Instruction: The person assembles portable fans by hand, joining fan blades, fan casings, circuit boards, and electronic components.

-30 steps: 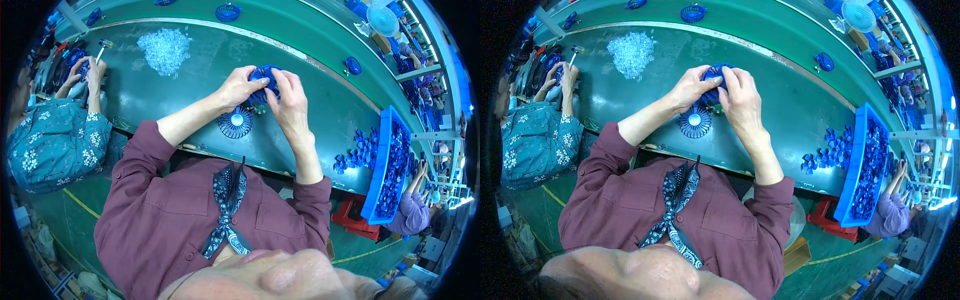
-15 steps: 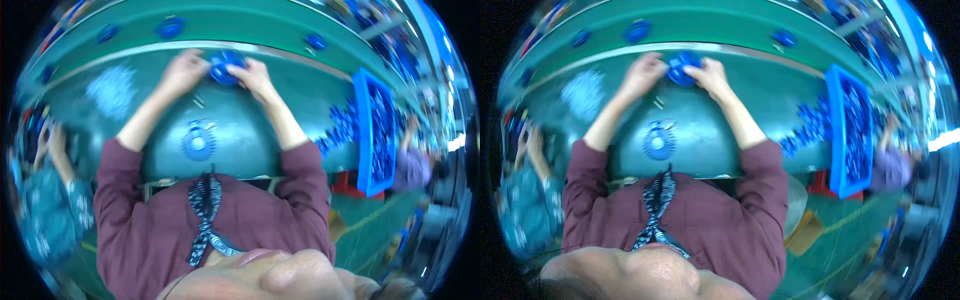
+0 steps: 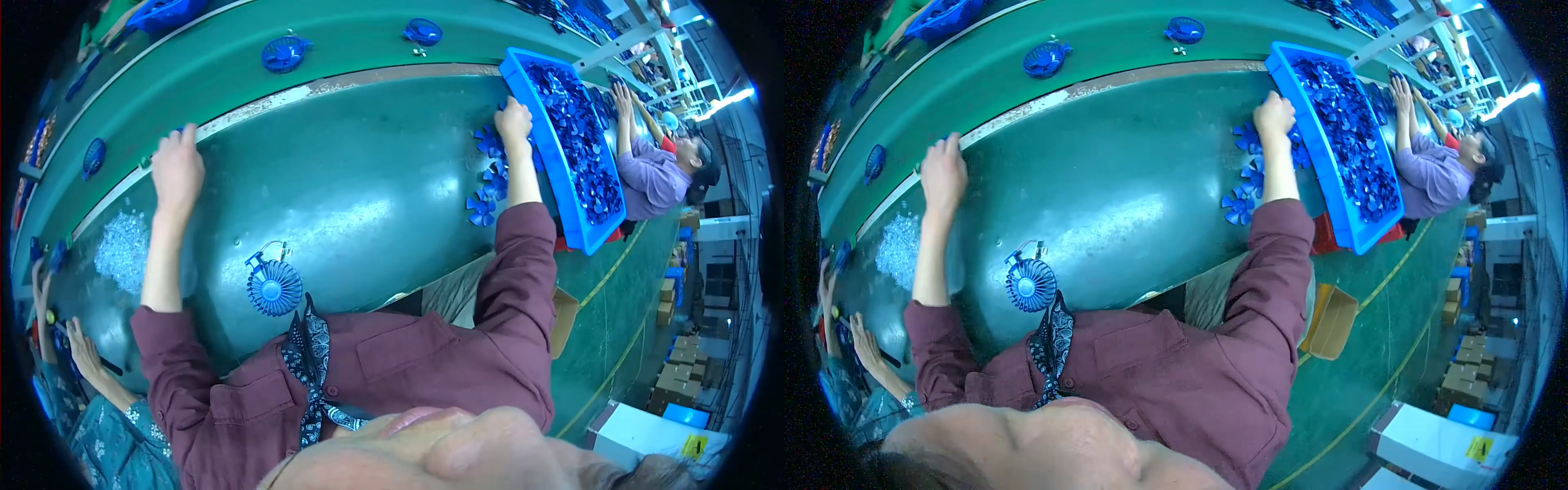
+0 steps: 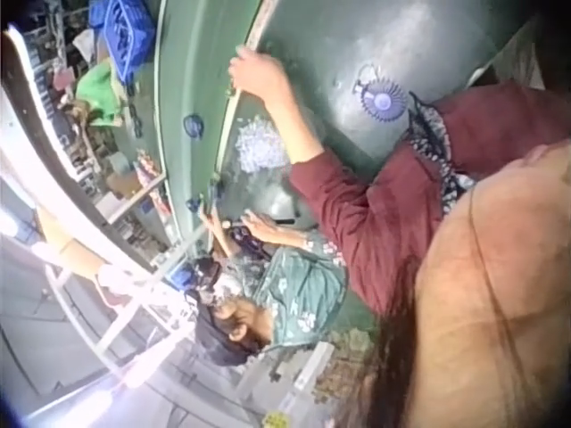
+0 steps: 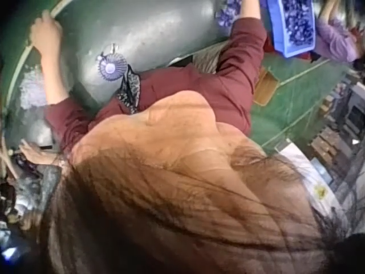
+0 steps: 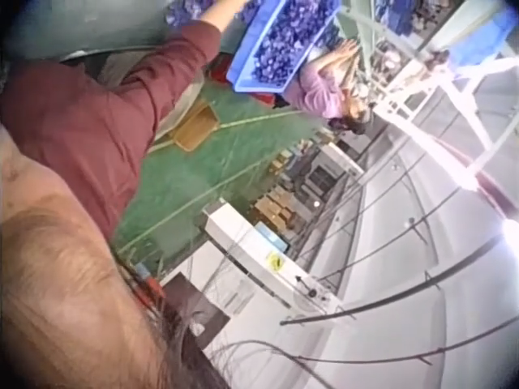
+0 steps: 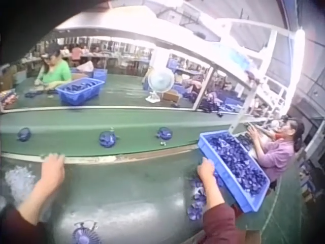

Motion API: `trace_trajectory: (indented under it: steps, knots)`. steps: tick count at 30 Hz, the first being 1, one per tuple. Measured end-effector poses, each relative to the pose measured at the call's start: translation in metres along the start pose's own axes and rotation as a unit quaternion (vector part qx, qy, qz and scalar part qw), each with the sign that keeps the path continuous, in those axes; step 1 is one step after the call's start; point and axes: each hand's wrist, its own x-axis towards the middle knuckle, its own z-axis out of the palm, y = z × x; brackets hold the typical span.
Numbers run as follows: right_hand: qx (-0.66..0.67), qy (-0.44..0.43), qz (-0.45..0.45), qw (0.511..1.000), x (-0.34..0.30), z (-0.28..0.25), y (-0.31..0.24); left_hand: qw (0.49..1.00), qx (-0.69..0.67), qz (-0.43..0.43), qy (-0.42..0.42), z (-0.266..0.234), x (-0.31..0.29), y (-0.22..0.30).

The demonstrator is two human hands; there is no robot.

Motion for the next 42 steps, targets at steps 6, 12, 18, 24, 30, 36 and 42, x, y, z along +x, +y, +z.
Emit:
trace_trajectory:
  steps: [6,12,18,24,30,36,42]
  knots:
    - [-0.005,0.027,-0.213,0.977,-0.004,0.029,-0.040,0.922,-0.314,-0.067,-0.219,-0.027,-0.025,0.050]
    - [0.148,0.099,-0.427,0.887,-0.137,-0.043,-0.144,0.985,-0.122,0.088,-0.082,-0.009,-0.020,0.036]
    - [0.351,-0.065,-0.297,0.886,-0.178,-0.088,-0.147,0.977,-0.146,0.010,-0.158,0.014,-0.014,0.006]
    - [0.263,-0.110,-0.329,0.901,-0.192,-0.090,-0.130,0.832,-0.469,-0.288,-0.075,-0.017,-0.040,-0.003]
    - [0.139,-0.159,-0.382,0.900,-0.206,-0.107,-0.149,0.508,-0.754,-0.395,-0.133,-0.033,-0.076,0.009]
    - [0.156,-0.170,-0.373,0.899,-0.198,-0.110,-0.136,0.411,-0.808,-0.402,-0.131,-0.055,-0.095,0.017]
    - [0.209,-0.251,-0.400,0.856,-0.196,-0.109,-0.122,0.393,-0.840,-0.363,-0.095,-0.052,-0.104,0.013]
